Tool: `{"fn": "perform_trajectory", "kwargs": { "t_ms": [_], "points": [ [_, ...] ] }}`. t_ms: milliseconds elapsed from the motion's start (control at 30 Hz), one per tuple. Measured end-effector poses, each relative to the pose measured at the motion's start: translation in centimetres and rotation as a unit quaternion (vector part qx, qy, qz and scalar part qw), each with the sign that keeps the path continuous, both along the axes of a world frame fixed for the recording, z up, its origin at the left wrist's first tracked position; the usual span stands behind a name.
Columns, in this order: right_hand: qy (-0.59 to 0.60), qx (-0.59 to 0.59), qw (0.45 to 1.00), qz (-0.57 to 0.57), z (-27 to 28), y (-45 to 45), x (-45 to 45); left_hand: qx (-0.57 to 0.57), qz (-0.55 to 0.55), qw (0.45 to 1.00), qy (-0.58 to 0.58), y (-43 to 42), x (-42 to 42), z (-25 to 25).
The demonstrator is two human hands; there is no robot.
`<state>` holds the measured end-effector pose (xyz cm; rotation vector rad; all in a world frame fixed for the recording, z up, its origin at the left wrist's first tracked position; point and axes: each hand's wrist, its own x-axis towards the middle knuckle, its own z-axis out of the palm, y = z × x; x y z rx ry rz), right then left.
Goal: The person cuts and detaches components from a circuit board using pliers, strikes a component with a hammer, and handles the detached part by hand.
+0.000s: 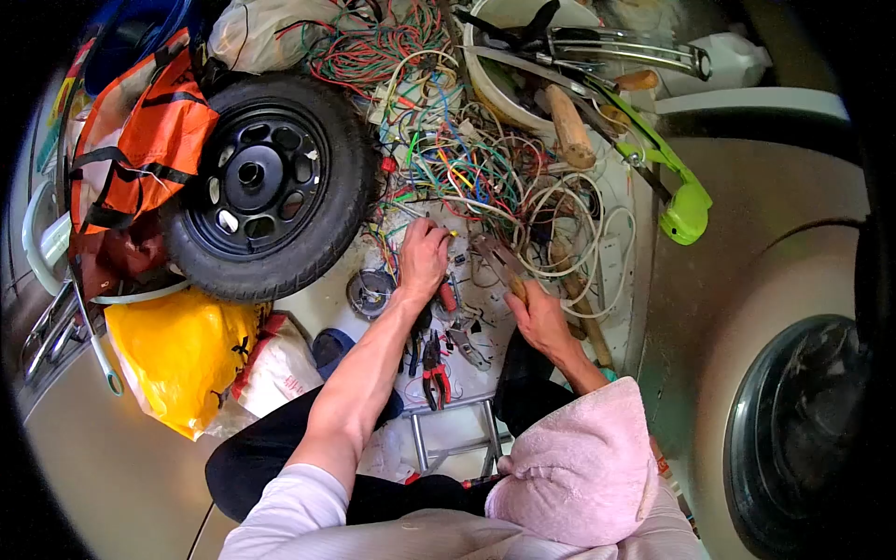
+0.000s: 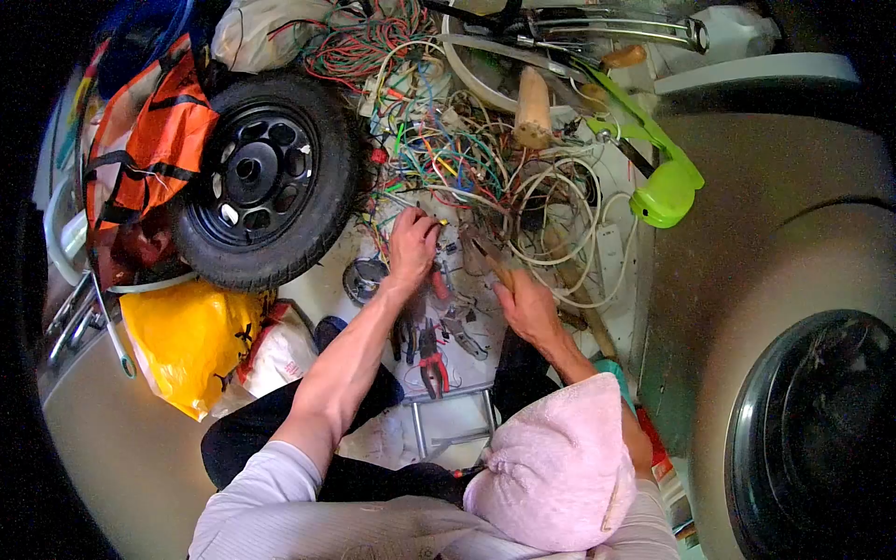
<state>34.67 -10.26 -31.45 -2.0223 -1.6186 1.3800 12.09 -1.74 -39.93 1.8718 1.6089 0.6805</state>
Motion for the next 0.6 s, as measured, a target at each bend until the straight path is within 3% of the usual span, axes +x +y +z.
{"fn": "perform_trajectory", "kwargs": {
  "t_ms": [267, 333, 433, 600],
  "points": [
    [0.011, 0.048, 0.999, 0.02, 0.9, 2.3, -1.3, 0.0, -0.015, 1.0, 0.004, -0.2, -0.2, -0.1],
    [0.039, 0.115, 0.992, 0.033, 0.2, 2.1, -1.2, 0.016, -0.008, 1.0, -0.002, -0.3, -0.1, -0.4],
    [-0.066, 0.048, 0.992, 0.097, -0.7, 1.9, -1.7, 0.003, -0.015, 1.0, 0.003, -0.2, -0.2, -0.5],
    [-0.034, 0.038, 0.998, 0.046, 0.6, 2.4, -1.8, 0.01, -0.015, 1.0, -0.017, -0.2, -0.3, -0.6]
  ]
}}
